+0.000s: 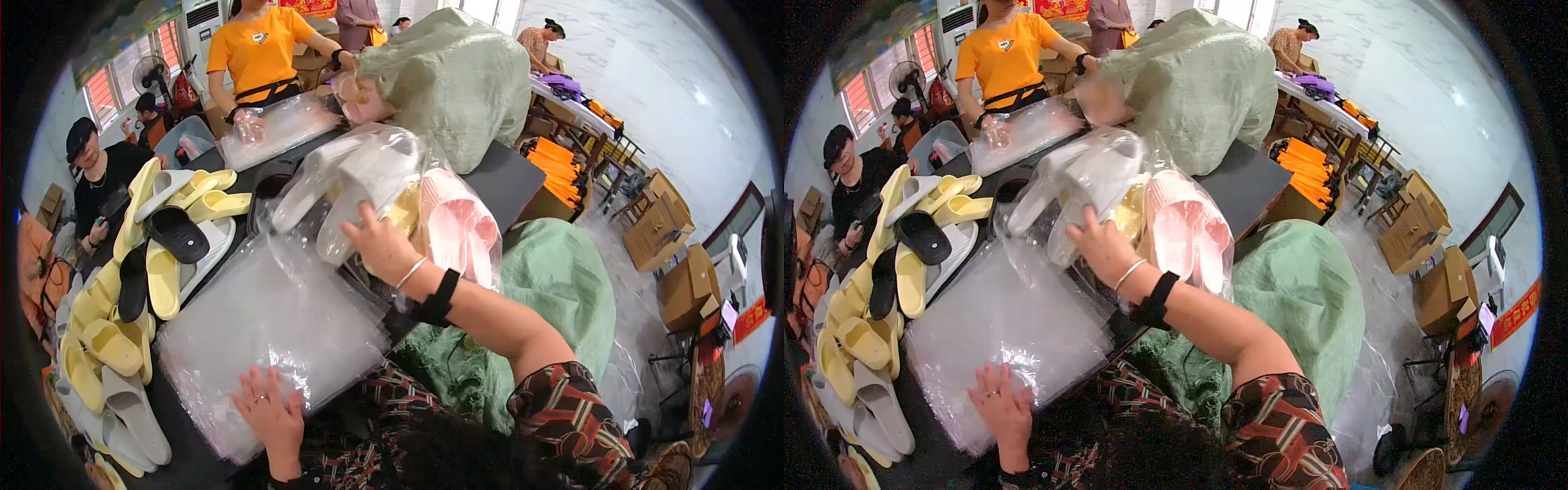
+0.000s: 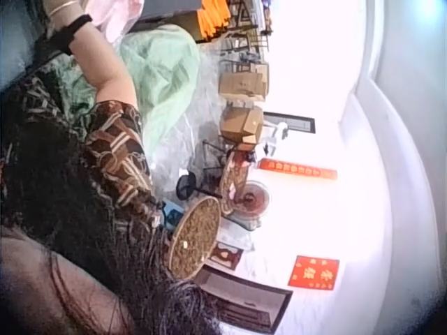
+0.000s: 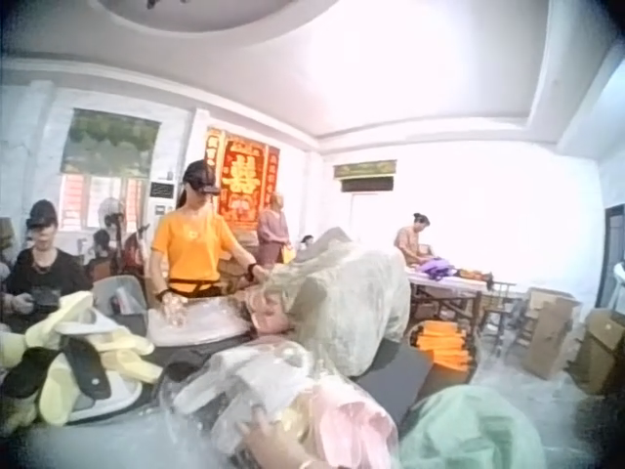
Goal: The recorder is sorting and packing various pairs of slides/sandals into plastic bags.
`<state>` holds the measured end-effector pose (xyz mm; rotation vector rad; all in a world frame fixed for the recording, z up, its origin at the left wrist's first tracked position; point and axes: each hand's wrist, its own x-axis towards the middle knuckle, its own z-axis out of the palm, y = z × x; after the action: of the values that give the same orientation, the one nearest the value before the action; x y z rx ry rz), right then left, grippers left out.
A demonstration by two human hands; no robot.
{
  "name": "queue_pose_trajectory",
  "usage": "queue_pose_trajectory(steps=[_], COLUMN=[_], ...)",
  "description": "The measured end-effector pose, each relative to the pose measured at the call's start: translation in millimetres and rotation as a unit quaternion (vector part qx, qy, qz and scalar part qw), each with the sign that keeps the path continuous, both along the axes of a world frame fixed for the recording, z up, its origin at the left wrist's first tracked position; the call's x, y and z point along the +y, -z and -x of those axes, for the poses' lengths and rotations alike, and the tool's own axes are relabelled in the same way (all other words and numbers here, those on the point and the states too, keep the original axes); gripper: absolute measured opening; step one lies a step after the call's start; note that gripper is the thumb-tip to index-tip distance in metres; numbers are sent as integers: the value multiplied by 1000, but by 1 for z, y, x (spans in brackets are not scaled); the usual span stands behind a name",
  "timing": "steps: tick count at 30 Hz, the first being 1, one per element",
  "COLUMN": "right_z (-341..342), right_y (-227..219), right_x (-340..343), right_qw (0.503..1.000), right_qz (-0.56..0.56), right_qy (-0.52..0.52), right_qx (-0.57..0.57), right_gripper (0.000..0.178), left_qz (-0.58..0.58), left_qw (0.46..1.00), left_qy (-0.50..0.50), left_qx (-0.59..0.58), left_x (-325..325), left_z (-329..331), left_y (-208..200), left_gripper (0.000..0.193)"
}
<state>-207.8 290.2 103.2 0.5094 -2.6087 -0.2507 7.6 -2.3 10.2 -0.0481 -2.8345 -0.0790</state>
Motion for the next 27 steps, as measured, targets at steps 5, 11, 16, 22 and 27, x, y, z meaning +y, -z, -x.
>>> queue_pose_trajectory(steps=[5, 11, 16, 22, 27], right_z=[34, 10, 24, 28, -1], right_y=[-13, -25, -54, -86, -112], right_x=[41, 11, 36, 85, 134], right_qw=[998, 987, 981, 958, 955], right_qz=[-46, -94, 79, 147, 232], right_qy=[-10, 21, -4, -93, -141], right_qx=[32, -132, -177, -229, -122], right_gripper=[50, 70, 89, 79, 68], left_qz=[-12, 10, -6, -13, -4], left_qw=[1000, 1000, 999, 1000, 1000], left_qy=[-7, -10, 6, -3, -9], left_qx=[0, 27, 35, 13, -4], left_x=[2, -3, 0, 3, 2], left_z=[-1, -2, -1, -3, -5], left_y=[1, 3, 3, 1, -2], left_gripper=[57, 59, 58, 58, 58])
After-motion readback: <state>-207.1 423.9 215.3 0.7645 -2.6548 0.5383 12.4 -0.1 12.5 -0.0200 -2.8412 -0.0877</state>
